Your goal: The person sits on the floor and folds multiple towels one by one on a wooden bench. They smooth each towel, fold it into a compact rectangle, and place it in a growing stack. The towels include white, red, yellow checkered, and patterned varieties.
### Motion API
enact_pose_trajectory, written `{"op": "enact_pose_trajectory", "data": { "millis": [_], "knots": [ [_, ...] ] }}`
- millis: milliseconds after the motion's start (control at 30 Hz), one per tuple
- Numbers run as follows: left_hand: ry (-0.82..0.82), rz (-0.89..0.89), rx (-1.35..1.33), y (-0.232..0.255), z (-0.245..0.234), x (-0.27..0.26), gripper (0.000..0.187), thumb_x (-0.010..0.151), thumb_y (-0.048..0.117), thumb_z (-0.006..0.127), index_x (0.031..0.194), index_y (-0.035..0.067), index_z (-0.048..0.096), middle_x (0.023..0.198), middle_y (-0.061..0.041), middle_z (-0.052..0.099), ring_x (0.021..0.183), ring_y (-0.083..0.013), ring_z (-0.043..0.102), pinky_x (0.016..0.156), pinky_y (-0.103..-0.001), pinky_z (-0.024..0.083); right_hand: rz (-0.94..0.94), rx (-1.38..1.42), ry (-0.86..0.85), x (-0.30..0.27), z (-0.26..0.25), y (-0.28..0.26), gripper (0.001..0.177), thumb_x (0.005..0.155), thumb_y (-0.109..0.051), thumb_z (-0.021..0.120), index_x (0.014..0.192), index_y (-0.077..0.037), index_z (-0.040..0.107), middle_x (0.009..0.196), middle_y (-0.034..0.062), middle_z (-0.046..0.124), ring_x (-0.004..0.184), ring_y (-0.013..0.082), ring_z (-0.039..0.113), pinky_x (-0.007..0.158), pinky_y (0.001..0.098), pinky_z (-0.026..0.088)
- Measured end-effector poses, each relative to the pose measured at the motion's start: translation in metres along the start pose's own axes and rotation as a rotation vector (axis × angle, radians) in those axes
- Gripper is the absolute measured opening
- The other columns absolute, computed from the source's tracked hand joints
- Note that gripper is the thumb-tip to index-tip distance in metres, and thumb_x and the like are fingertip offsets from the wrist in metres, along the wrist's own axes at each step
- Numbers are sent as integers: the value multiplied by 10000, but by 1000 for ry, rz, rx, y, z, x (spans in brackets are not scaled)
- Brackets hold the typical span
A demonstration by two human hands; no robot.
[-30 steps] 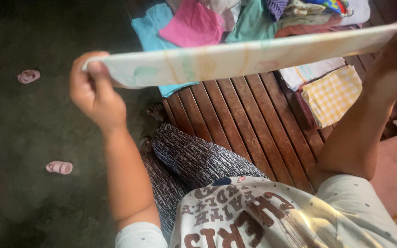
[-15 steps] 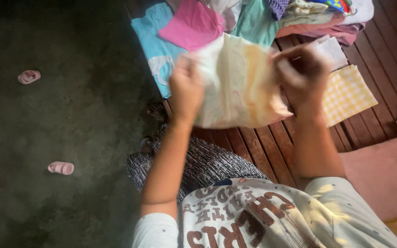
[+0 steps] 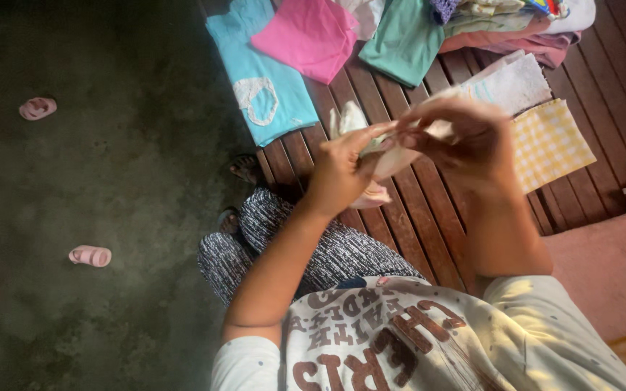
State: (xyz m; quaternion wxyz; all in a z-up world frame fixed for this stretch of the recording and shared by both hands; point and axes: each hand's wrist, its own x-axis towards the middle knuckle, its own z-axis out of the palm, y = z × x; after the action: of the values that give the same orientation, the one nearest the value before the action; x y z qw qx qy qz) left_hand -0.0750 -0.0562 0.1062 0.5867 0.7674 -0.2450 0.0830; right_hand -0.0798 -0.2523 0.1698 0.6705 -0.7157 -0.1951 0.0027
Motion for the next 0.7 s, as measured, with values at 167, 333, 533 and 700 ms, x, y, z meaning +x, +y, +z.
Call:
{"op": "enact_pose_trajectory", "data": {
  "millis": [167,333,533,700],
  "knots": [
    [-84,-76,-116,8,-21,7,317,971,-44,675,1239,113,740,1180,-69,795,874,-121,763,746,-247,602,-543,-736,-250,27,-27,-11,795,567,-209,875,1277,10,593,978,204,717,844,398,677,812,533,504],
    [53,-317,-197,26,-58,17,357,949,-44,645,1268,91,732,1040,-66,802,664,-64,560,564,-227,438,3,-731,-360,15,-59,3,598,721,-45,797,1306,-51,670,940,123,729,774,241,725,661,344,584],
    [38,-236,-17,18,-92,14,225,1075,173,662,1252,59,740,1018,-28,807,878,-36,679,791,-235,574,-129,-694,-165,-16,-99,28,248,850,-22,776,1089,-7,712,943,139,719,823,226,718,749,317,562],
    [-129,-418,-59,-26,-99,18,238,1064,216,671,1168,14,742,995,-79,783,880,-63,635,818,-258,543,-99,-759,-65,-13,-117,70,197,877,-34,820,1040,-10,712,862,115,694,791,198,700,750,302,534]
  ]
}}
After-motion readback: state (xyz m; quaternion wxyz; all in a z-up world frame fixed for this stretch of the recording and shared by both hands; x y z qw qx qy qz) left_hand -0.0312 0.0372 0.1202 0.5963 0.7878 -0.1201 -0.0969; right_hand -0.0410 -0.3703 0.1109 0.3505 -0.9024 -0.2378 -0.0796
